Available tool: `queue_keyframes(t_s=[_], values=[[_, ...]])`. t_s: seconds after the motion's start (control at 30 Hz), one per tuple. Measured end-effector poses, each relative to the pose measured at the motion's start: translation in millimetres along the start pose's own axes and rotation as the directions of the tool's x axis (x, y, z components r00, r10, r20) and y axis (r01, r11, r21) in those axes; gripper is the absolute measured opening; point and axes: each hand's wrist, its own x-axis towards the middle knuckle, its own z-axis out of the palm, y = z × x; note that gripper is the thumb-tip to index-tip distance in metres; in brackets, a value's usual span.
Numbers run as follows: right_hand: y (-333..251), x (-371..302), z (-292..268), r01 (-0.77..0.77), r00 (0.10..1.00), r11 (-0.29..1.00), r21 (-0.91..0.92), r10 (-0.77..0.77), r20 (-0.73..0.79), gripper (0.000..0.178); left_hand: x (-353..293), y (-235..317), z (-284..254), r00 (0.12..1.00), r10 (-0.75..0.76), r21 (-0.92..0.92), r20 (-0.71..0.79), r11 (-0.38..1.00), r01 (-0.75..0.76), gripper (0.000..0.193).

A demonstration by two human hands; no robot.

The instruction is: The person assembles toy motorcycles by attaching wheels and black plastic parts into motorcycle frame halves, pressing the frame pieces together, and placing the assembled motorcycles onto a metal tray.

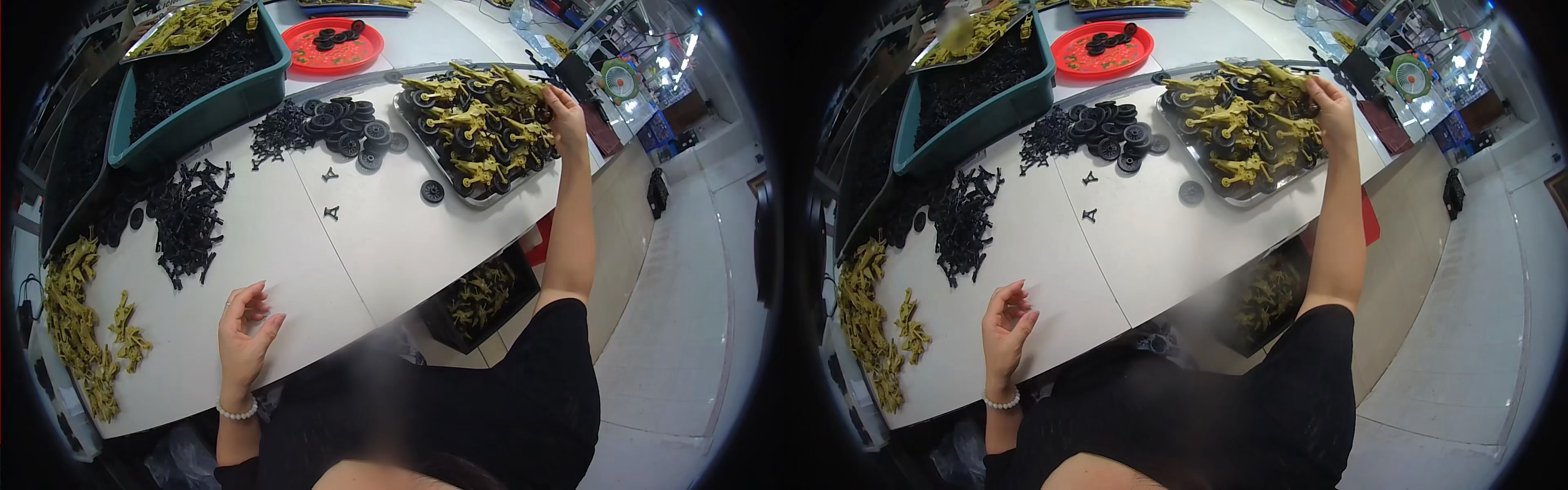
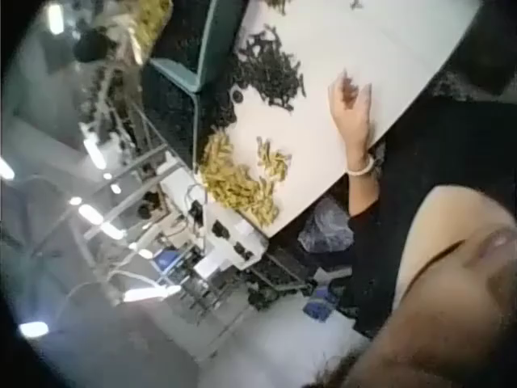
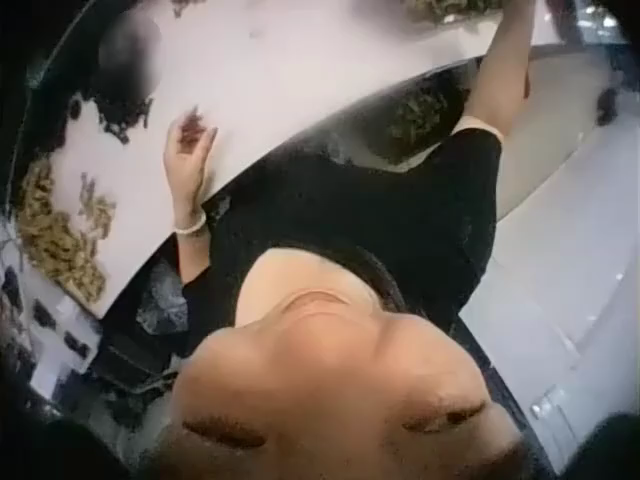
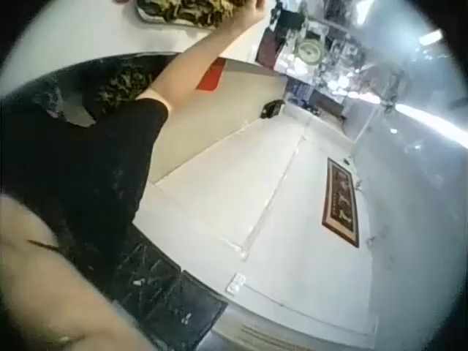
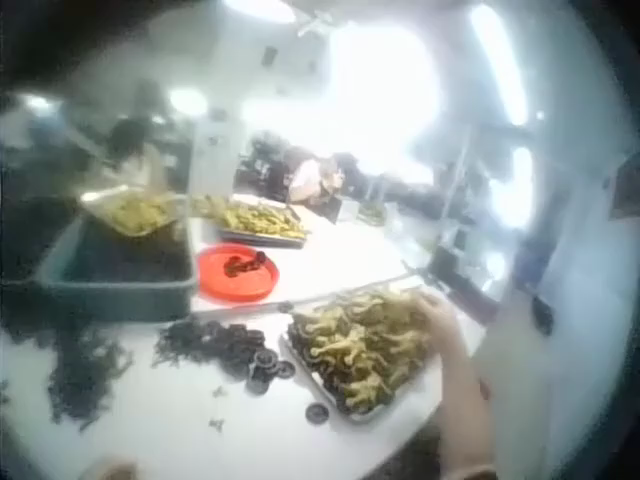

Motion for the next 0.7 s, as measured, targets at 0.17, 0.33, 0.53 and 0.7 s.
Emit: queue_keyframes(t_s=[0.17,0.33,0.53,0.7], values=[[-10,49,-59,0.063,0.984,0.997,0.034,-0.056,-0.166,0.020,-1,-2,3,0.999,-0.009,0.007,-0.043,1.000,0.009,0.038],[42,90,-103,-0.037,0.969,0.987,-0.155,-0.003,-0.246,0.021,-1,-4,2,0.998,-0.005,0.038,-0.055,0.999,0.007,0.030],[78,96,-115,-0.258,0.942,0.870,-0.420,0.129,-0.310,0.030,2,-7,5,0.999,-0.005,0.091,-0.033,0.996,0.008,0.026],[74,90,-87,-0.245,0.967,0.621,-0.745,0.106,-0.231,0.037,4,-7,6,0.998,-0.003,0.102,-0.066,0.995,0.010,0.024]])
